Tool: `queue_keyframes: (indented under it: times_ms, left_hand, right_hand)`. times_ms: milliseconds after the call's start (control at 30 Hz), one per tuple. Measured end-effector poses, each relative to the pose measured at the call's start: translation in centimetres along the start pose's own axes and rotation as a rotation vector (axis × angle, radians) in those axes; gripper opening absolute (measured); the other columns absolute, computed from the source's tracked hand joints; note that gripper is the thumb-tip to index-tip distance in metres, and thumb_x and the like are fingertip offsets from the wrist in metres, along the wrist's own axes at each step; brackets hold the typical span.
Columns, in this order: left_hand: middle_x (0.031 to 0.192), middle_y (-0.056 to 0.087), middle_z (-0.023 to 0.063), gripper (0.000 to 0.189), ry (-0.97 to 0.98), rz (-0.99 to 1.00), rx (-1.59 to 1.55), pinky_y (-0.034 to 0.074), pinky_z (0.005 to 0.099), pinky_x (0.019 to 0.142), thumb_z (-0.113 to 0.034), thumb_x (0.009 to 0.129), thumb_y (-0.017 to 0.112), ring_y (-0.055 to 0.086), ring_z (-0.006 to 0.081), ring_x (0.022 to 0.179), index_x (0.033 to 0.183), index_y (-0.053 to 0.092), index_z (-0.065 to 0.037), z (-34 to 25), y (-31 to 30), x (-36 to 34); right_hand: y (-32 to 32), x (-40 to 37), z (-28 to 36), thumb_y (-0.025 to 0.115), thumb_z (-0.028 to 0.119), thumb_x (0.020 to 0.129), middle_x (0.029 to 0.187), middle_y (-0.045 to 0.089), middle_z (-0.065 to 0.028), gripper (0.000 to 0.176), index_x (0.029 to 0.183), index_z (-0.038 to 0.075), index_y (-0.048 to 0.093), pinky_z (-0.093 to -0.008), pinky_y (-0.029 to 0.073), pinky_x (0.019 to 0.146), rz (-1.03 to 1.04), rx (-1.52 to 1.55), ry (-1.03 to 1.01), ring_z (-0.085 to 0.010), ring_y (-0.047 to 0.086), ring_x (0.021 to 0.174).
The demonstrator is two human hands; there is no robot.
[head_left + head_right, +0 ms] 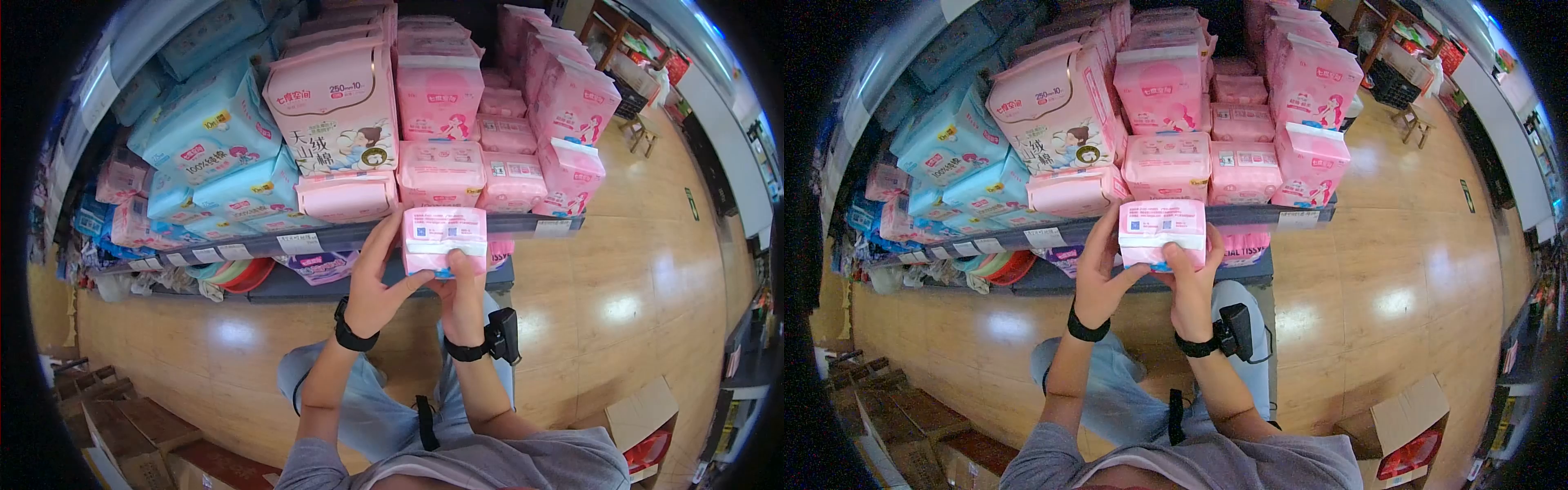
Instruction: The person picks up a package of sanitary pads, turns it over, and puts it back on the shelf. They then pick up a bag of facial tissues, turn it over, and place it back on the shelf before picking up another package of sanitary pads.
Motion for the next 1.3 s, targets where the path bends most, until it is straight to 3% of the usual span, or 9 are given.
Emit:
queue_keyframes:
  times_ms: [100,333,500,600,767,867,1000,1200,1300]
  left_hand:
    - [0.133,0.027,0.0128,0.081,0.033,0.019,0.249,0.028,0.0335,0.097,-0.005,0.066,0.067,0.029,0.0221,0.122,0.132,0.021,0.001,-1.5,0.0,0.0]
    - [0.130,0.024,0.0185,0.089,-0.099,0.125,0.187,0.022,0.0351,0.098,-0.018,0.066,0.066,0.024,0.0270,0.122,0.134,0.010,-0.001,-3.4,0.7,-1.7]
    - [0.125,0.030,0.0150,0.084,-0.188,0.048,-0.038,0.025,0.0336,0.096,-0.021,0.069,0.065,0.030,0.0229,0.117,0.132,0.013,-0.002,-0.5,0.8,-1.3]
    - [0.124,0.031,0.0124,0.078,-0.282,0.105,-0.208,0.026,0.0327,0.096,-0.021,0.071,0.064,0.032,0.0199,0.115,0.130,0.016,-0.003,1.2,1.1,-1.2]
    - [0.125,0.031,0.0115,0.078,-0.377,0.201,-0.420,0.026,0.0320,0.096,-0.020,0.072,0.062,0.030,0.0179,0.117,0.131,0.014,-0.003,2.1,2.0,-1.7]
    - [0.127,0.029,0.0113,0.079,-0.371,0.218,-0.370,0.025,0.0317,0.097,-0.015,0.073,0.061,0.028,0.0178,0.118,0.132,0.011,-0.003,1.5,2.9,-2.1]
    - [0.129,0.025,0.0118,0.080,-0.464,0.087,-0.418,0.023,0.0327,0.098,-0.012,0.074,0.059,0.026,0.0186,0.120,0.132,0.005,-0.001,1.9,2.9,-2.1]
    - [0.130,0.023,0.0157,0.087,-0.265,0.058,-0.253,0.024,0.0339,0.098,-0.015,0.070,0.065,0.025,0.0214,0.121,0.132,0.006,0.001,1.4,3.3,-1.6]
    - [0.126,0.026,0.0194,0.095,-0.035,0.022,0.194,0.027,0.0378,0.096,-0.019,0.064,0.070,0.030,0.0291,0.117,0.131,0.006,0.002,-1.8,3.0,-1.2]
  right_hand:
    - [-0.5,-0.6,2.0,0.068,0.010,0.068,0.115,0.036,-0.0138,0.083,0.127,0.005,0.010,-0.0335,0.039,0.086,-0.118,-0.244,-0.165,-0.0208,0.042,0.103]
    - [3.0,-4.4,7.0,0.076,0.013,0.054,0.128,0.019,-0.0187,0.110,0.131,0.003,-0.003,-0.0390,0.024,0.096,-0.096,-0.834,-0.721,-0.0251,0.027,0.116]
    - [2.9,-4.8,6.4,0.080,0.018,0.050,0.131,0.011,-0.0219,0.121,0.130,0.003,-0.009,-0.0406,0.019,0.099,-0.048,-0.957,-0.782,-0.0281,0.022,0.120]
    - [3.0,-4.3,7.4,0.082,0.022,0.046,0.125,0.022,-0.0224,0.119,0.129,0.000,0.000,-0.0405,0.022,0.097,0.021,-0.933,-0.833,-0.0316,0.028,0.117]
    - [5.7,-3.8,9.2,0.079,0.020,0.048,0.131,0.023,-0.0229,0.116,0.132,0.005,0.000,-0.0398,0.025,0.095,0.540,-0.876,-0.955,-0.0331,0.027,0.121]
    - [5.9,-2.5,8.6,0.074,0.031,0.056,0.133,0.019,-0.0239,0.112,0.132,0.006,-0.005,-0.0400,0.026,0.096,0.679,-0.940,-0.698,-0.0308,0.030,0.120]
    - [4.9,-2.4,8.2,0.061,0.012,0.063,0.135,0.020,-0.0192,0.088,0.132,0.004,0.008,-0.0376,0.024,0.096,0.520,-0.685,-0.616,-0.0270,0.024,0.124]
    - [1.8,-2.9,7.0,0.052,0.011,0.068,0.129,0.030,-0.0145,0.063,0.126,0.001,0.030,-0.0376,0.026,0.096,0.355,-0.640,-0.476,-0.0245,0.033,0.117]
    - [1.4,-3.9,7.2,0.053,0.013,0.068,0.126,0.033,-0.0133,0.063,0.125,-0.001,0.029,-0.0365,0.028,0.095,0.309,-0.487,-0.427,-0.0242,0.033,0.118]
Point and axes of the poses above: each hand's wrist, its own x-axis towards the middle knuckle, its own y-axis out of the palm, z = x × y, the point moved 10 cm from there along x, towards the middle knuckle
